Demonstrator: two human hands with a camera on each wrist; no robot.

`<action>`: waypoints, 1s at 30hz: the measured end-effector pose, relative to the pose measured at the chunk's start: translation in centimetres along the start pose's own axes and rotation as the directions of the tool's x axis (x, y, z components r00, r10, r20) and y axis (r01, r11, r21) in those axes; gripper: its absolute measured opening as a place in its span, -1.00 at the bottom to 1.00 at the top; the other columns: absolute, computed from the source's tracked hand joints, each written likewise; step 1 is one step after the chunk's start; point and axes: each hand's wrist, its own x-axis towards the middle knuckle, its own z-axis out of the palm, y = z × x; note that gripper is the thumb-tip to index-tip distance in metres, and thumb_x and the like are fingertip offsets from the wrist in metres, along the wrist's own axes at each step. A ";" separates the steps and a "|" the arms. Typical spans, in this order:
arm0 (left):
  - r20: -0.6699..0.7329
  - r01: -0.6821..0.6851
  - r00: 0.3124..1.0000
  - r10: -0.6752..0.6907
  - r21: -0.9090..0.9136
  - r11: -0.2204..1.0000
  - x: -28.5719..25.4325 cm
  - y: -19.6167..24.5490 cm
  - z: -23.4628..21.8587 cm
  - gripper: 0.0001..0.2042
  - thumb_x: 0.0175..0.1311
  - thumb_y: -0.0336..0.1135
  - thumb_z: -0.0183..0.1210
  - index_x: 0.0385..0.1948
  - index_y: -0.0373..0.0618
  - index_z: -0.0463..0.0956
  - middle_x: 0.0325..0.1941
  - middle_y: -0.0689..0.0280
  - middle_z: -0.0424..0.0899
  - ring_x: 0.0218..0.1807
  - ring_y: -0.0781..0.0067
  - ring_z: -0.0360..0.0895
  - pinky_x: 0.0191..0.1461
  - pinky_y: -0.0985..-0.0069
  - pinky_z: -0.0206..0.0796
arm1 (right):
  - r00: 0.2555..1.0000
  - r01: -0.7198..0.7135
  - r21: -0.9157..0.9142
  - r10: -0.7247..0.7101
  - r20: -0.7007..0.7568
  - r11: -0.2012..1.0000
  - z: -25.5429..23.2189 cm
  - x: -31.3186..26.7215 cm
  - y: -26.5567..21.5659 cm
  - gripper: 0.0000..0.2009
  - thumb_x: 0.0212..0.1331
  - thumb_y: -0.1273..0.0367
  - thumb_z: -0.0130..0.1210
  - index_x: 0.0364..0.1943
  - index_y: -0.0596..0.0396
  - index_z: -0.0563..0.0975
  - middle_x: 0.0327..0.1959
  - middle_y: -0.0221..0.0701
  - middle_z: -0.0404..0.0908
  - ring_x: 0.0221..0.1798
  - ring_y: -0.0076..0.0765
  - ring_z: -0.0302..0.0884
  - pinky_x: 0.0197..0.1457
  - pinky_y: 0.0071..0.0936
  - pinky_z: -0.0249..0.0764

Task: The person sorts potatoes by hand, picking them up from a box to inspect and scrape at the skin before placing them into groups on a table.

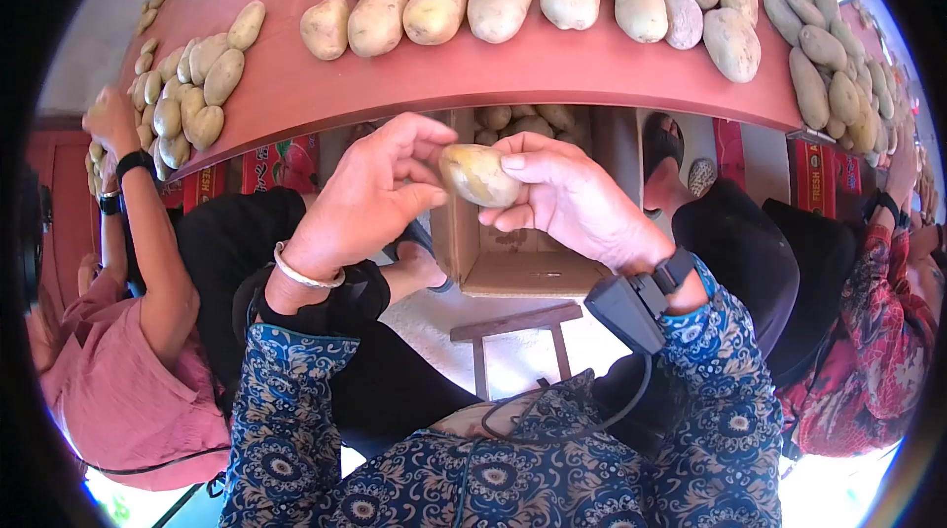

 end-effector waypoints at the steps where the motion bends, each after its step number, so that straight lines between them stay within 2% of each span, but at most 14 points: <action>1: -0.020 0.035 0.999 -0.033 0.110 0.993 -0.1 -0.4 -0.4 -0.64 0.17 -0.67 0.14 0.05 -0.32 0.42 -0.14 0.28 0.61 -0.18 0.58 0.57 -0.10 0.59 0.46 | 1.000 -0.012 0.008 0.012 -0.015 1.000 -0.3 0.4 0.5 -0.69 0.36 0.28 0.05 0.04 0.20 0.43 -0.08 -0.28 0.60 -0.13 -0.29 0.68 -0.07 -0.49 0.62; 2: -0.039 0.081 0.997 -0.073 0.257 0.963 -0.3 -0.6 -0.8 -0.69 0.20 -0.61 0.13 0.00 -0.35 0.43 -0.22 0.24 0.61 -0.25 0.56 0.54 -0.20 0.56 0.43 | 0.999 -0.024 0.019 0.025 -0.031 1.000 -0.3 0.7 1.1 -0.69 0.35 0.30 0.07 0.04 0.21 0.45 -0.06 -0.28 0.59 -0.10 -0.30 0.67 -0.03 -0.46 0.62; 4: -0.034 0.107 0.994 -0.102 0.294 0.950 -0.5 -1.5 -1.3 -0.71 0.22 -0.58 0.12 -0.01 -0.36 0.43 -0.24 0.22 0.61 -0.27 0.56 0.55 -0.21 0.56 0.44 | 0.996 -0.076 0.006 0.076 -0.050 0.997 -0.9 1.4 2.5 -0.68 0.30 0.33 0.12 0.05 0.22 0.47 -0.04 -0.32 0.57 -0.04 -0.34 0.62 0.08 -0.39 0.59; 6: -0.051 0.106 0.994 -0.096 0.267 0.958 -0.5 -2.0 -1.7 -0.76 0.25 -0.52 0.12 -0.06 -0.36 0.46 -0.30 0.21 0.63 -0.32 0.55 0.55 -0.26 0.55 0.43 | 0.994 -0.081 -0.166 0.068 -0.087 0.983 -1.2 1.9 4.1 -0.66 0.28 0.31 0.13 0.06 0.23 0.47 -0.04 -0.36 0.57 -0.05 -0.36 0.61 0.07 -0.42 0.58; 9: -0.056 0.133 0.991 -0.121 0.366 0.921 -0.9 -0.7 -2.4 -0.78 0.26 -0.48 0.13 -0.10 -0.36 0.49 -0.33 0.22 0.65 -0.37 0.57 0.54 -0.28 0.55 0.44 | 0.991 -0.101 -0.413 0.057 -0.117 0.905 -0.7 2.1 5.4 -0.61 0.18 0.35 0.23 0.04 0.25 0.46 -0.05 -0.39 0.55 -0.01 -0.44 0.57 0.05 -0.47 0.57; 12: -0.096 0.028 0.995 0.020 0.475 0.880 -1.0 -1.5 -2.9 -0.76 0.20 -0.45 0.18 -0.14 -0.38 0.51 -0.31 0.07 0.70 -0.38 0.27 0.63 -0.27 0.38 0.46 | 0.991 -0.103 -0.581 0.036 -0.125 0.807 -0.1 2.5 7.1 -0.55 0.03 0.45 0.36 0.02 0.27 0.46 -0.03 -0.33 0.56 -0.04 -0.45 0.57 0.03 -0.46 0.56; 13: -0.101 -0.011 0.992 0.072 0.505 0.863 -1.0 -1.8 -2.9 -0.76 0.19 -0.44 0.20 -0.15 -0.39 0.52 -0.30 0.03 0.70 -0.37 0.19 0.64 -0.26 0.34 0.46 | 0.992 -0.068 -0.683 -0.026 -0.127 0.728 -0.1 2.7 8.1 -0.53 0.00 0.45 0.37 0.02 0.26 0.46 -0.04 -0.31 0.56 -0.05 -0.42 0.58 0.03 -0.44 0.55; 14: -0.113 -0.020 0.989 0.094 0.529 0.848 -1.0 -1.8 -3.0 -0.74 0.15 -0.41 0.22 -0.17 -0.38 0.53 -0.30 -0.02 0.69 -0.28 -0.02 0.64 -0.18 0.23 0.45 | 0.989 -0.033 -0.773 -0.093 -0.118 0.634 -0.3 2.9 9.2 -0.51 -0.03 0.46 0.38 0.02 0.26 0.46 -0.04 -0.29 0.57 -0.07 -0.38 0.59 0.03 -0.43 0.55; 15: -0.121 -0.011 0.988 0.093 0.549 0.835 -1.1 -1.6 -2.9 -0.74 0.14 -0.41 0.22 -0.18 -0.37 0.53 -0.31 -0.02 0.69 -0.26 -0.03 0.64 -0.16 0.21 0.45 | 0.982 -0.001 -0.849 -0.160 -0.101 0.529 0.1 2.9 9.8 -0.50 -0.05 0.46 0.39 0.03 0.26 0.46 -0.04 -0.27 0.57 -0.08 -0.35 0.59 0.04 -0.41 0.54; 18: -0.120 0.010 0.990 0.074 0.586 0.811 -1.2 -1.1 -3.0 -0.75 0.13 -0.38 0.22 -0.20 -0.33 0.54 -0.32 -0.01 0.67 -0.17 -0.06 0.61 -0.08 0.17 0.43 | 0.969 -0.090 -0.925 -0.184 -0.167 0.369 1.6 2.3 11.3 -0.45 -0.13 0.48 0.41 0.04 0.22 0.47 -0.05 -0.19 0.55 -0.04 -0.19 0.59 0.08 -0.34 0.51; 21: -0.127 0.001 0.988 0.087 0.574 0.819 -1.4 -1.1 -3.2 -0.75 0.12 -0.39 0.23 -0.20 -0.33 0.54 -0.32 -0.01 0.67 -0.18 -0.03 0.62 -0.09 0.19 0.44 | 0.953 0.060 -0.971 -0.301 -0.012 0.230 0.7 2.0 14.7 -0.43 -0.18 0.48 0.43 0.04 0.16 0.49 -0.04 -0.20 0.52 0.01 -0.05 0.56 0.09 -0.27 0.50; 25: -0.155 0.003 0.982 0.104 0.570 0.821 -1.8 -0.8 -3.5 -0.75 0.11 -0.40 0.25 -0.20 -0.33 0.56 -0.33 0.00 0.68 -0.21 0.00 0.64 -0.10 0.21 0.45 | 0.950 0.030 -0.997 -0.313 0.007 0.071 0.9 0.7 15.5 -0.45 -0.20 0.54 0.37 0.03 0.09 0.50 -0.04 -0.20 0.48 0.02 0.05 0.53 0.06 -0.21 0.49; 28: -0.150 0.013 0.985 0.089 0.573 0.819 -1.7 -0.5 -3.8 -0.75 0.11 -0.40 0.25 -0.21 -0.33 0.56 -0.33 0.01 0.68 -0.21 0.01 0.65 -0.09 0.22 0.46 | 0.970 -0.056 -0.995 -0.233 -0.074 0.080 1.0 0.0 14.5 -0.48 -0.19 0.58 0.33 0.02 0.09 0.52 -0.09 -0.19 0.48 0.01 0.08 0.53 0.05 -0.20 0.49; 30: -0.142 -0.022 0.981 0.134 0.599 0.800 -1.7 -0.8 -3.9 -0.75 0.11 -0.40 0.26 -0.21 -0.33 0.57 -0.33 0.01 0.68 -0.21 0.02 0.65 -0.09 0.23 0.47 | 0.992 0.001 -1.000 -0.126 0.005 -0.028 1.3 0.1 13.3 -0.42 -0.25 0.60 0.36 0.04 0.13 0.53 -0.11 -0.21 0.49 0.01 0.03 0.53 0.07 -0.27 0.50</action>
